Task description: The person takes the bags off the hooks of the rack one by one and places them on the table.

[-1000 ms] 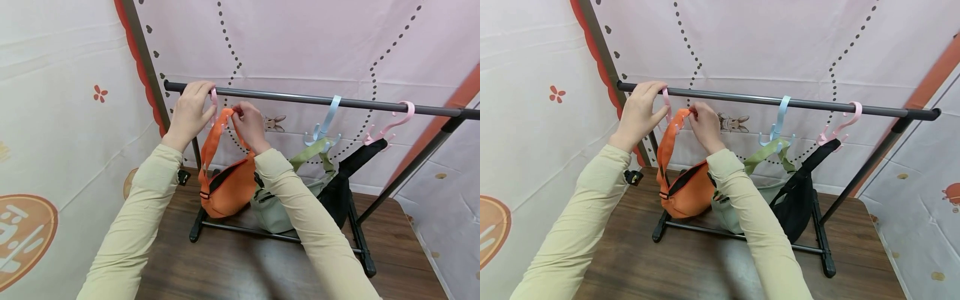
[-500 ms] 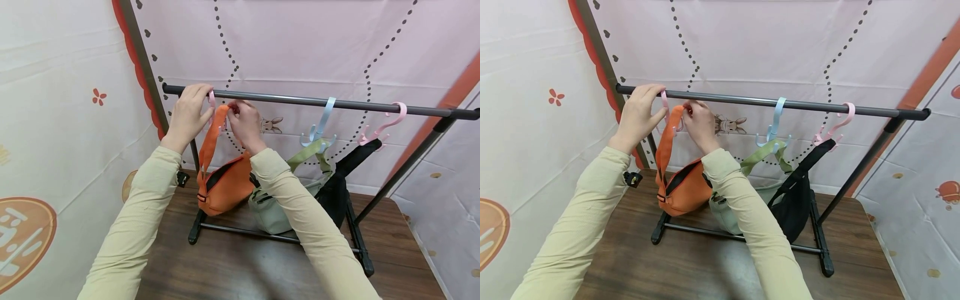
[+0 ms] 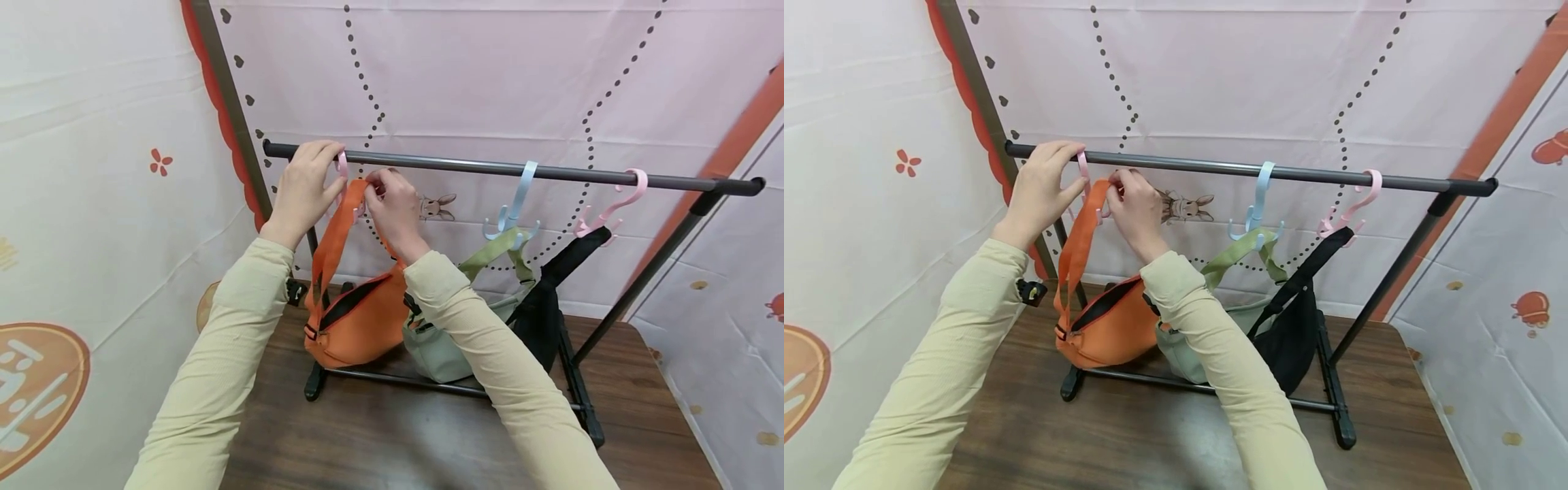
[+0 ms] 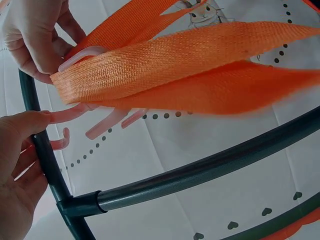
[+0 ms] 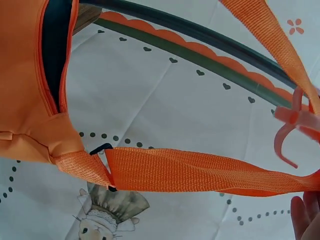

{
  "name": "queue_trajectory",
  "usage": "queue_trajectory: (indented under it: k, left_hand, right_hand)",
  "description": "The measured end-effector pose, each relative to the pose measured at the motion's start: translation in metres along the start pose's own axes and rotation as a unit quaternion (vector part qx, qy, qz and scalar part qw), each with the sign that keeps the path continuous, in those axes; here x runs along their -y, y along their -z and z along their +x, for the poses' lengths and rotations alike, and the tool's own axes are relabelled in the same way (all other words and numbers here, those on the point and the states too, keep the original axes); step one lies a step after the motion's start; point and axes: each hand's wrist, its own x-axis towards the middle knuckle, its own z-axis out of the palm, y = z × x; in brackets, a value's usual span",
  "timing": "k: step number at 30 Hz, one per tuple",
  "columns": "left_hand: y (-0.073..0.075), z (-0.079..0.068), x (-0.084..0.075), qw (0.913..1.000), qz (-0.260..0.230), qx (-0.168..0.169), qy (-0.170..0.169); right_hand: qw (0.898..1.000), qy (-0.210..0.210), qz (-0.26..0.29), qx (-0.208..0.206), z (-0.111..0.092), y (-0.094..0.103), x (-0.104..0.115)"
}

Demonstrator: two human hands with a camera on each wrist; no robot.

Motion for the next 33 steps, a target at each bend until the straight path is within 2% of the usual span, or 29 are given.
queue_trajectory:
  k: [4,12,20,28,33]
  left_hand:
    - [0.001,0.0,0.0,1.0,-0.001,0.004,0.003]
    - [0.003,0.002,-0.001,0.9998,-0.016,0.012,0.009]
    - [0.005,0.003,-0.003,0.9994,-0.022,0.02,0.016]
    - [0.006,0.004,-0.001,0.997,-0.057,0.03,0.043]
    - [0.008,0.005,0.0,0.9963,-0.067,0.03,0.045]
  right_hand:
    - [1.0,0.017,-0.001,-0.002,0.0,0.003,0.005]
    - [1.0,0.019,0.005,0.004,0.001,0.008,0.011]
    - [0.999,0.041,-0.008,-0.01,0.002,0.013,0.015]
    - [0.999,0.049,-0.004,-0.007,0.001,0.023,0.025]
    - [0.998,0.067,0.007,-0.016,0.0,0.028,0.033]
